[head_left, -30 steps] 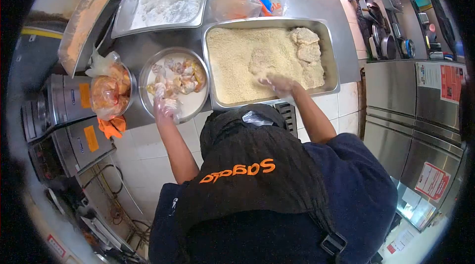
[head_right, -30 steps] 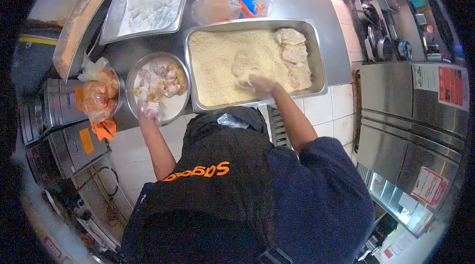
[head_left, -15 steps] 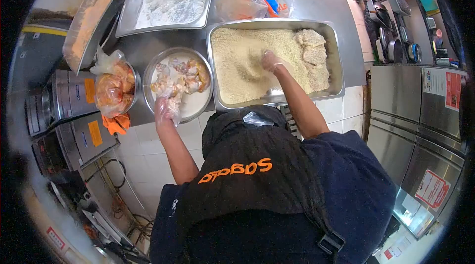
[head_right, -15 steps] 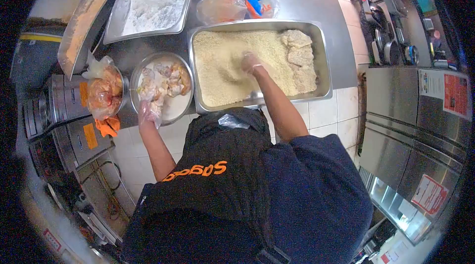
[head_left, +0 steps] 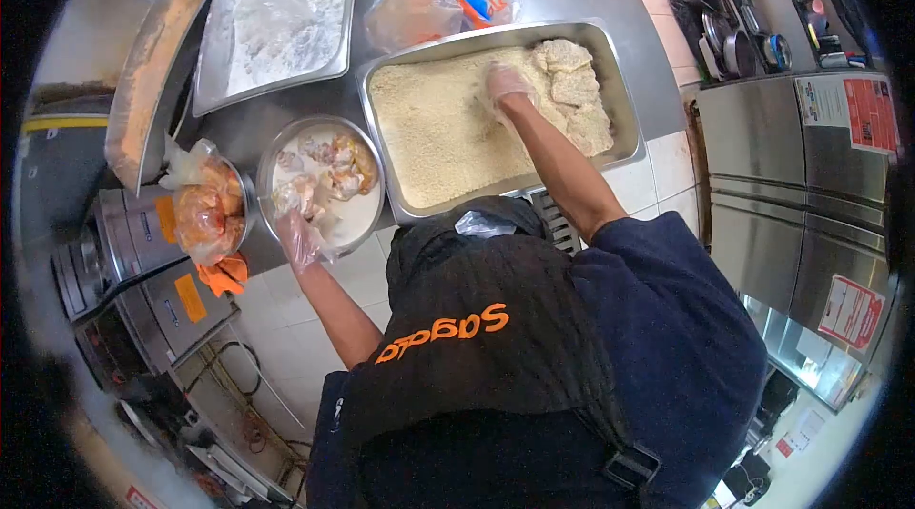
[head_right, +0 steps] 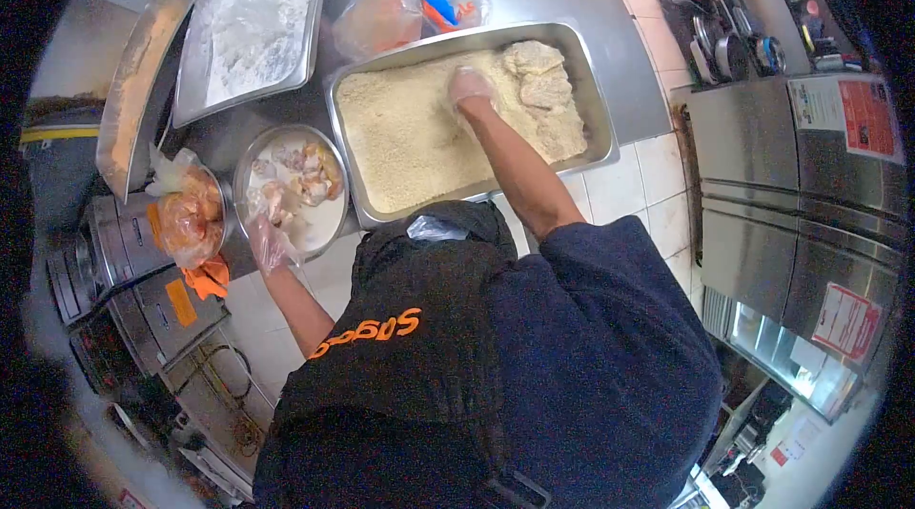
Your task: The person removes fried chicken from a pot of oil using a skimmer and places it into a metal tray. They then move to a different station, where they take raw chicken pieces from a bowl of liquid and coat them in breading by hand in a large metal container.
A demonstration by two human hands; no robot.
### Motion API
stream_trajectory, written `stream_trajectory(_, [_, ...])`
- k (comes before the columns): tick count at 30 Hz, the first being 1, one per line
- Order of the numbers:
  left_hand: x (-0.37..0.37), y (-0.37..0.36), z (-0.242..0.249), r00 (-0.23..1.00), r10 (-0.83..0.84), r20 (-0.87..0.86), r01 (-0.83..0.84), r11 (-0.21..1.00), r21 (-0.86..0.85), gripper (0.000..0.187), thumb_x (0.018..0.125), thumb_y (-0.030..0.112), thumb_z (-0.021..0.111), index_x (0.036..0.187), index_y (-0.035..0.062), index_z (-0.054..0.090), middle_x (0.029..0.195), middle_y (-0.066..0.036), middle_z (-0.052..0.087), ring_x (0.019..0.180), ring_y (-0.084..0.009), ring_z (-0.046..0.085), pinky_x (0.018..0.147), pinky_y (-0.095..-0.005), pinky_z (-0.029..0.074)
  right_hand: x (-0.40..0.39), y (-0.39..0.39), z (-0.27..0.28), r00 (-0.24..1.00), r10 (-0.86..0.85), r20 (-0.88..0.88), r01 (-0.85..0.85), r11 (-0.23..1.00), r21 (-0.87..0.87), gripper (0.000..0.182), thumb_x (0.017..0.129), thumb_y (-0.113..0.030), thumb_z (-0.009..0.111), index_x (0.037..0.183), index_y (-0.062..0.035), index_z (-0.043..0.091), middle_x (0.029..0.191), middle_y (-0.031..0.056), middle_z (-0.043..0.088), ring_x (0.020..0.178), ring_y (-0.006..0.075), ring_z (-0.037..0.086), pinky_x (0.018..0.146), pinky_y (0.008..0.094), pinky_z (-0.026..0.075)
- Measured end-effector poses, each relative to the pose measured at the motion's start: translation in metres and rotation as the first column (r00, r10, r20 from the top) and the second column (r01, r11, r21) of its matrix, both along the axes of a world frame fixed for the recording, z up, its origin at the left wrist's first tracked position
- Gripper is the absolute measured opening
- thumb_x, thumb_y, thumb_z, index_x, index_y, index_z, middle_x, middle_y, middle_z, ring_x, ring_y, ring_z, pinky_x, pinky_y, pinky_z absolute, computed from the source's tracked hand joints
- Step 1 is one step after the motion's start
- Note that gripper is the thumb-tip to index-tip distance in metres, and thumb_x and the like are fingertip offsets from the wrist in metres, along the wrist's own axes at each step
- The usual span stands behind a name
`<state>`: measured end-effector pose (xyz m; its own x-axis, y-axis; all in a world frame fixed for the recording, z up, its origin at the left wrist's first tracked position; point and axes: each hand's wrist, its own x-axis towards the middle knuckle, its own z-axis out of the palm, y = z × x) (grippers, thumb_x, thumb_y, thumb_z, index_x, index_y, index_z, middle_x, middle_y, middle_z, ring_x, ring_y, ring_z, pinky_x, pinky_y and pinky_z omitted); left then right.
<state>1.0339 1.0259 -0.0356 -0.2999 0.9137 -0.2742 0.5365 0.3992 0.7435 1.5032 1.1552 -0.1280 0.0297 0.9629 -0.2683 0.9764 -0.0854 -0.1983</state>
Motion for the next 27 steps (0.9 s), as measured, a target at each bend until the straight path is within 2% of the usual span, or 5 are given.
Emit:
stream_trajectory(10, [0.031, 0.002, 0.034, 0.729, 0.280, 0.625, -0.315, 0.947, -0.058, 0.033, 0.083, 0.019, 0.053, 0.109, -0.0012, 0.054, 0.103, -0.008, 0.056, 0.086, -0.0168, 0.056, 0.072, -0.0286, 0.047, 0.002, -0.083, 0.099, 0.951, -0.125, -0.283, 0.094, 0.988, -0.120, 0.061, 0.074, -0.050, 0.058, 0.107, 0.0004, 0.056, 0.100, 0.0212, 0.059, 0.094, 0.0336, 0.057, 0.084, 0.0375, 0.043])
stream_trajectory(16, [-0.015, 0.016, 0.007, 0.876, -0.316, -0.365, 0.356, 0.933, 0.046, 0.026, 0.079, 0.007, 0.042, 0.094, -0.0054, 0.059, 0.096, -0.018, 0.061, 0.089, -0.0304, 0.056, 0.076, -0.0332, 0.044, 0.058, -0.107, 0.123, 0.870, -0.232, -0.435, 0.279, 0.959, 0.047, 0.058, 0.080, -0.046, 0.052, 0.114, 0.0007, 0.053, 0.115, 0.0206, 0.052, 0.106, 0.0319, 0.050, 0.093, 0.0367, 0.038])
stream_trajectory(19, [0.050, 0.016, 0.076, 0.988, 0.130, 0.082, -0.131, 0.991, 0.011, 0.026, 0.078, 0.008, 0.050, 0.099, -0.0066, 0.056, 0.097, -0.016, 0.060, 0.087, -0.0234, 0.055, 0.076, -0.0316, 0.043, 0.125, -0.104, 0.072, 0.964, -0.115, -0.238, 0.165, 0.965, 0.204, 0.053, 0.083, -0.041, 0.052, 0.115, 0.0008, 0.051, 0.120, 0.0181, 0.049, 0.111, 0.0297, 0.047, 0.096, 0.0345, 0.035])
stream_trajectory(22, [-0.023, 0.016, -0.002, 0.898, -0.202, -0.390, 0.233, 0.972, 0.032, 0.024, 0.078, 0.008, 0.048, 0.096, -0.0063, 0.056, 0.093, -0.014, 0.060, 0.084, -0.0240, 0.055, 0.074, -0.0320, 0.043, 0.156, -0.097, 0.066, 0.928, -0.158, -0.338, 0.233, 0.953, 0.194, 0.055, 0.081, -0.040, 0.053, 0.114, 0.0033, 0.050, 0.121, 0.0207, 0.047, 0.110, 0.0306, 0.047, 0.095, 0.0353, 0.036])
stream_trajectory(27, [0.000, 0.015, 0.027, 0.999, -0.014, -0.052, 0.018, 0.997, 0.079, 0.023, 0.077, 0.006, 0.051, 0.096, -0.0060, 0.056, 0.093, -0.012, 0.059, 0.083, -0.0221, 0.055, 0.073, -0.0306, 0.044, 0.172, -0.101, 0.119, 0.868, -0.305, -0.391, 0.295, 0.951, -0.087, 0.057, 0.078, -0.044, 0.055, 0.112, 0.0010, 0.050, 0.107, 0.0217, 0.056, 0.102, 0.0316, 0.053, 0.087, 0.0380, 0.041])
